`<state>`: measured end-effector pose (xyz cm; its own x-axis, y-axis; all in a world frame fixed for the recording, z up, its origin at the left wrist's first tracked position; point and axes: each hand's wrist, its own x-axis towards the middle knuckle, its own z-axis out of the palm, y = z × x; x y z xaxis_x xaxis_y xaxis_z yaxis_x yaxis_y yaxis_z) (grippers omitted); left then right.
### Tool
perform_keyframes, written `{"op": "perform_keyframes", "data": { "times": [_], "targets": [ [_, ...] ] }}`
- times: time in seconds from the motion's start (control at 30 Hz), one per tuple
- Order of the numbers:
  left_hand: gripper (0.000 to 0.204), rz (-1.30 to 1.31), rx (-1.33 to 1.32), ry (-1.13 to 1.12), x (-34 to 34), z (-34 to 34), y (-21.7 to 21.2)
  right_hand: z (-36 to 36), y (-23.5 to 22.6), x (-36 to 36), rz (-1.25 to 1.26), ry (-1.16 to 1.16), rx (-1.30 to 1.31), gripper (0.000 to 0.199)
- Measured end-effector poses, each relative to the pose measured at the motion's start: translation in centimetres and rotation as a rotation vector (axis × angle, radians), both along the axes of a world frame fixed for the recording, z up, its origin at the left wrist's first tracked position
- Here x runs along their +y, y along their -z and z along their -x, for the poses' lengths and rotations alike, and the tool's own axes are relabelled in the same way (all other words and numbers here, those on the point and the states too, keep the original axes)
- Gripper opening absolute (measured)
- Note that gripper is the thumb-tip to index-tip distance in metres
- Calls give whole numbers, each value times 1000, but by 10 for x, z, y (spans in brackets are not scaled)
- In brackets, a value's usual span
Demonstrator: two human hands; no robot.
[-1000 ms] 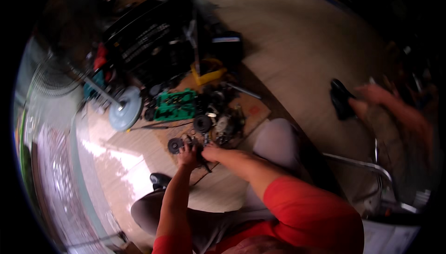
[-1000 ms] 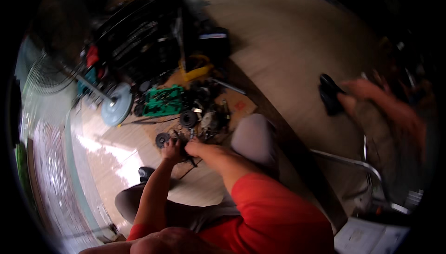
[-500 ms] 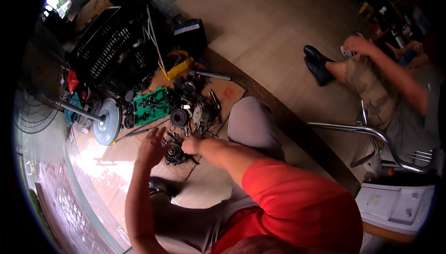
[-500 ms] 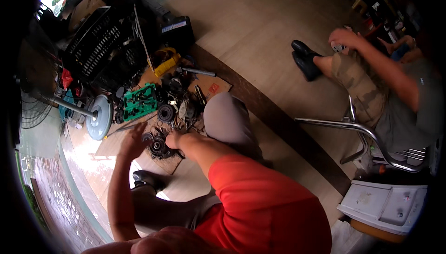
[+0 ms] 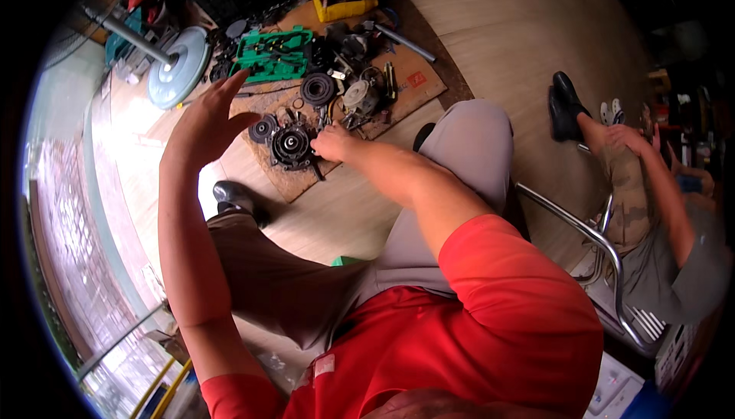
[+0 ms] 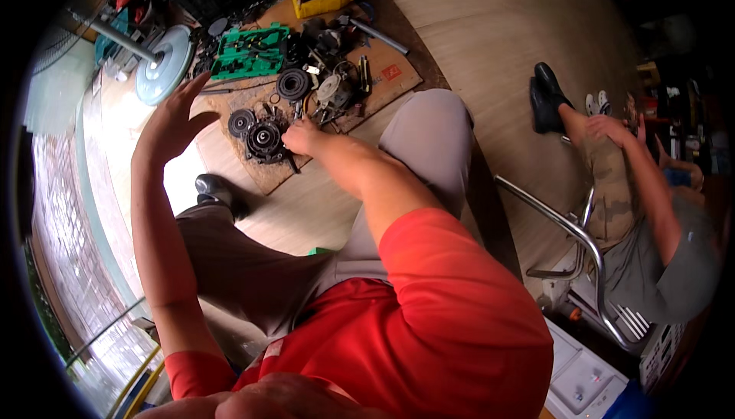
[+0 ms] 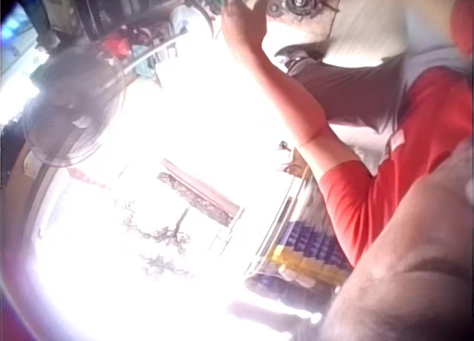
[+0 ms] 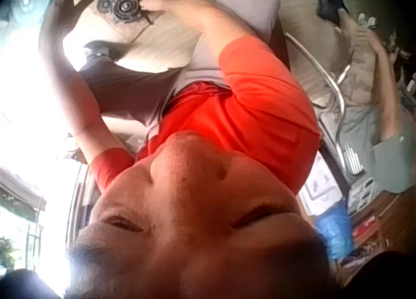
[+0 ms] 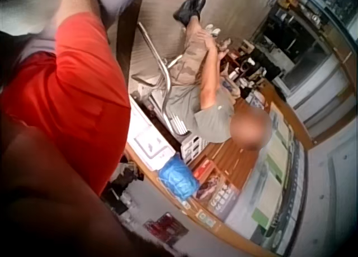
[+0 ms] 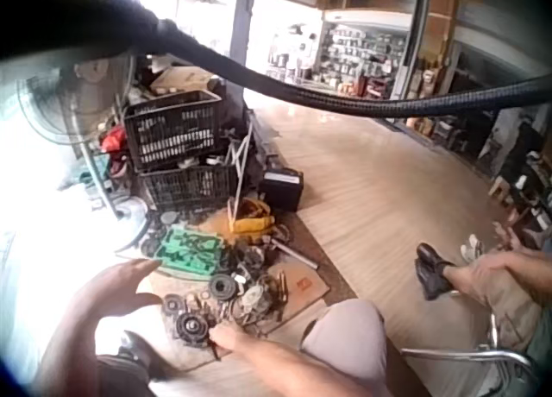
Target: The person disassembles mechanical engine components by hand, picking up gears, washers, and shafts from a cardboard workspace and separating them.
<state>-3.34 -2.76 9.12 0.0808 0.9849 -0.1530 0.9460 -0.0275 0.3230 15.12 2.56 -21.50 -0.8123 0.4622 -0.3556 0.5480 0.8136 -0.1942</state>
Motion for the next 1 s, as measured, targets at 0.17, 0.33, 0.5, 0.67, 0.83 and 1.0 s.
{"op": "perform_keyframes", "data": {
  "times": [0.17,0.33,0.5,0.67,0.83,1.0],
  "targets": [
    [66,53,-42,86,10,-11,11,-1,2,4,69,27,-23,21],
    [66,108,-56,130,16,-17,28,1,-5,8,4,-41,-90,21],
    [68,97,-87,113,19,1,41,3,-12,12,6,-93,-113,23],
    [68,57,18,119,12,8,41,-1,-10,25,41,-98,2,20],
    [64,75,13,97,9,7,50,-12,2,61,197,125,340,14],
    [38,282,68,8,6,-4,18,-48,6,77,157,254,296,21]
  ]
}}
